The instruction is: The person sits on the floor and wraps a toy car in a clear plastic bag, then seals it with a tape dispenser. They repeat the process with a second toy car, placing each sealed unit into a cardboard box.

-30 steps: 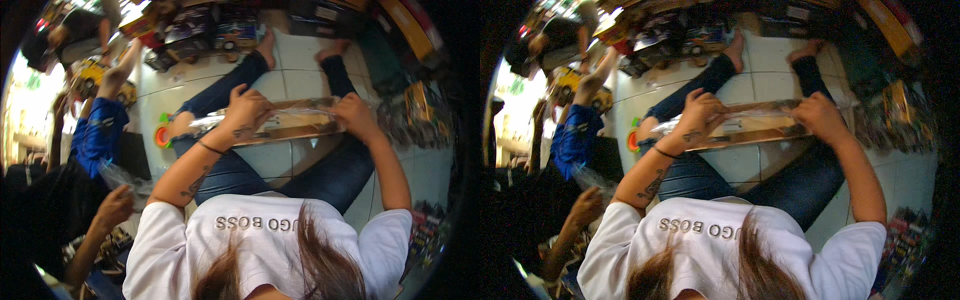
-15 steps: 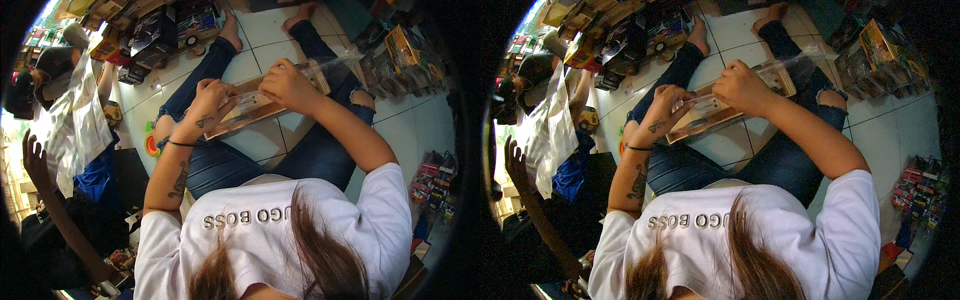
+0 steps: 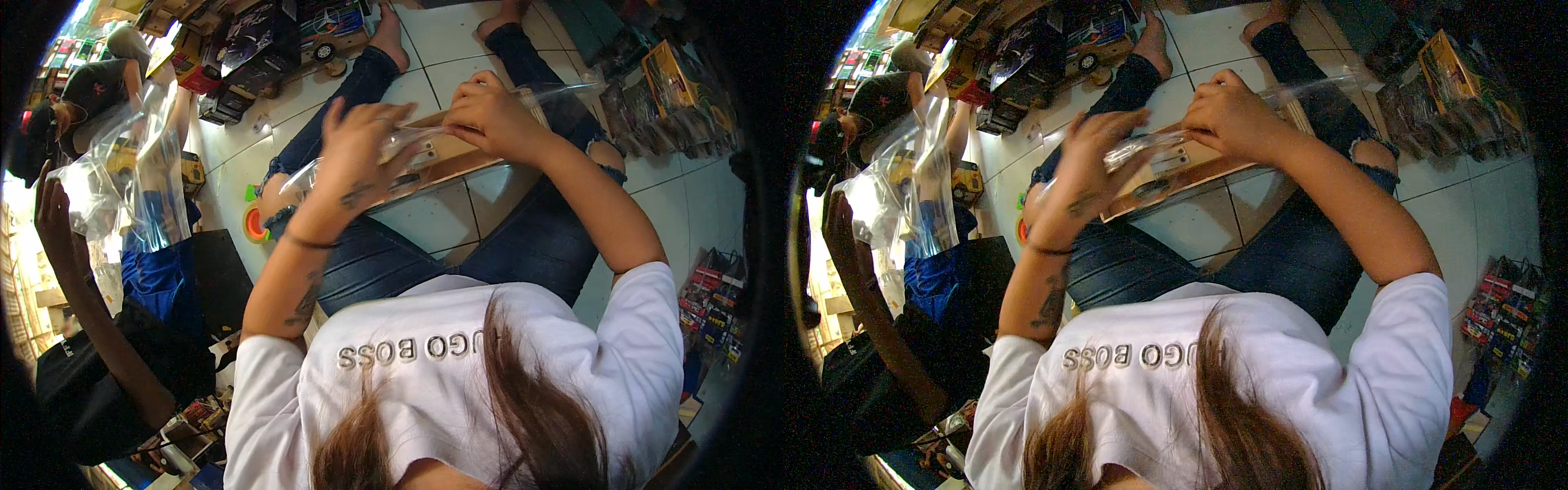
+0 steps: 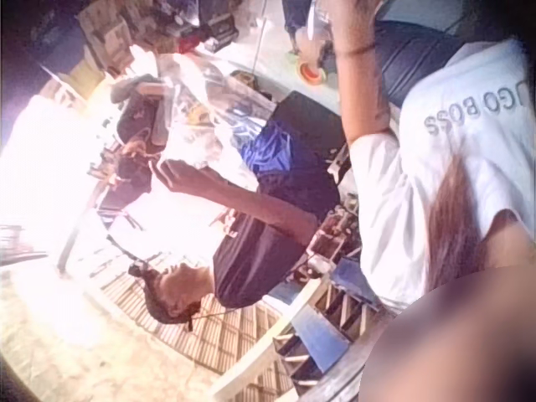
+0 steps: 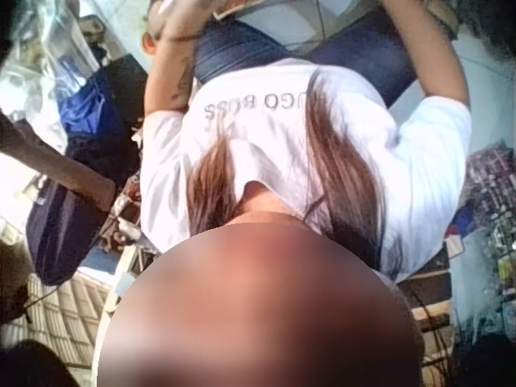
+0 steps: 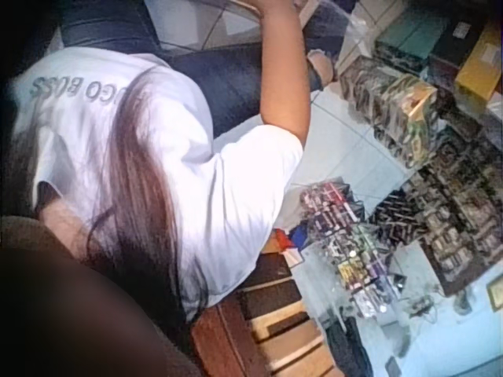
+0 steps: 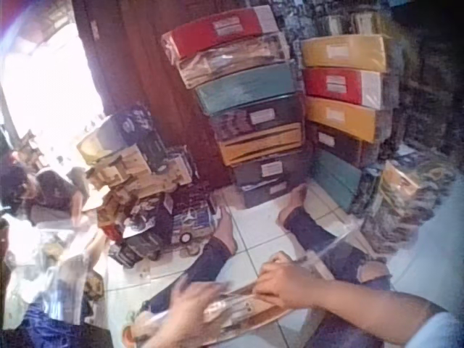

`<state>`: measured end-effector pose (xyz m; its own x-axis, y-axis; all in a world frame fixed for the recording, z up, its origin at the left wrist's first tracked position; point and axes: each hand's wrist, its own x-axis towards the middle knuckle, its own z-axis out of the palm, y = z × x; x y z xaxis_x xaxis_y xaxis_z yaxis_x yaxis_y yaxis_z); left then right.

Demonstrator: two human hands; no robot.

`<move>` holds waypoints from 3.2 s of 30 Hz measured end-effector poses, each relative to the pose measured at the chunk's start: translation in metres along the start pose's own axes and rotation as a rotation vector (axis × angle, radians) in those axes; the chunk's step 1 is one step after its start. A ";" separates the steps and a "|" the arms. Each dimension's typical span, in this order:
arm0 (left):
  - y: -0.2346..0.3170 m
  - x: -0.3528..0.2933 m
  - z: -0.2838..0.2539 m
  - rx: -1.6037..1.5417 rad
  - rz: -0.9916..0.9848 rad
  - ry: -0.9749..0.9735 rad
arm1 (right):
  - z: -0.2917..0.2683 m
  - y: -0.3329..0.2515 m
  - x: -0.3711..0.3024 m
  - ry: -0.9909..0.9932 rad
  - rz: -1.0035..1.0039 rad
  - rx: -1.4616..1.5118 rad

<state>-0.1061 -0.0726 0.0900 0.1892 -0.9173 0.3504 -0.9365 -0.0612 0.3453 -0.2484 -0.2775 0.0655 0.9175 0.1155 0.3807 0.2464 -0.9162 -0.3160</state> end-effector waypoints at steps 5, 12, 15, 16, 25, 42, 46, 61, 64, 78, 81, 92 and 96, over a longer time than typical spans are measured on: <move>0.004 0.028 0.023 -0.157 -0.044 -0.134 | 0.000 0.009 0.001 -0.030 -0.051 0.048; -0.009 0.047 0.021 -0.489 -0.438 -0.469 | 0.001 -0.002 -0.003 0.136 -0.071 -0.233; -0.017 0.048 0.029 -0.644 -0.630 -0.554 | 0.014 -0.017 -0.015 0.299 -0.144 -0.439; -0.019 0.049 0.032 -0.674 -0.625 -0.544 | 0.020 -0.020 -0.017 0.313 -0.125 -0.460; -0.023 0.028 0.015 -0.226 -0.141 -0.465 | 0.025 -0.007 -0.007 0.111 -0.066 -0.166; -0.087 -0.033 -0.078 0.199 -0.509 -0.213 | 0.019 -0.006 0.005 0.018 0.028 0.042; -0.015 0.009 0.010 -0.021 -0.050 -0.102 | 0.019 -0.004 0.004 0.003 0.025 0.030; -0.013 0.015 0.046 -0.115 -0.029 -0.068 | -0.060 0.077 -0.082 -0.126 -0.137 -0.427; -0.014 0.015 0.042 -0.098 -0.032 -0.097 | -0.114 0.117 -0.126 -0.239 -0.018 -0.608; -0.010 0.017 0.039 -0.237 -0.048 -0.164 | 0.011 -0.017 -0.009 0.034 -0.011 -0.176; -0.017 0.012 0.032 -0.292 -0.003 -0.201 | 0.031 -0.008 -0.006 0.026 0.016 -0.046; -0.130 -0.131 -0.093 0.066 -0.490 -0.441 | 0.021 -0.006 -0.007 0.039 0.071 0.070; -0.075 -0.046 -0.085 0.232 -0.559 0.037 | 0.018 -0.004 -0.007 -0.001 0.118 0.091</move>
<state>-0.0196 0.0077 0.1215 0.6773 -0.7075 0.2020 -0.7314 -0.6178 0.2887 -0.2499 -0.2679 0.0481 0.9419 0.0096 0.3357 0.1645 -0.8847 -0.4362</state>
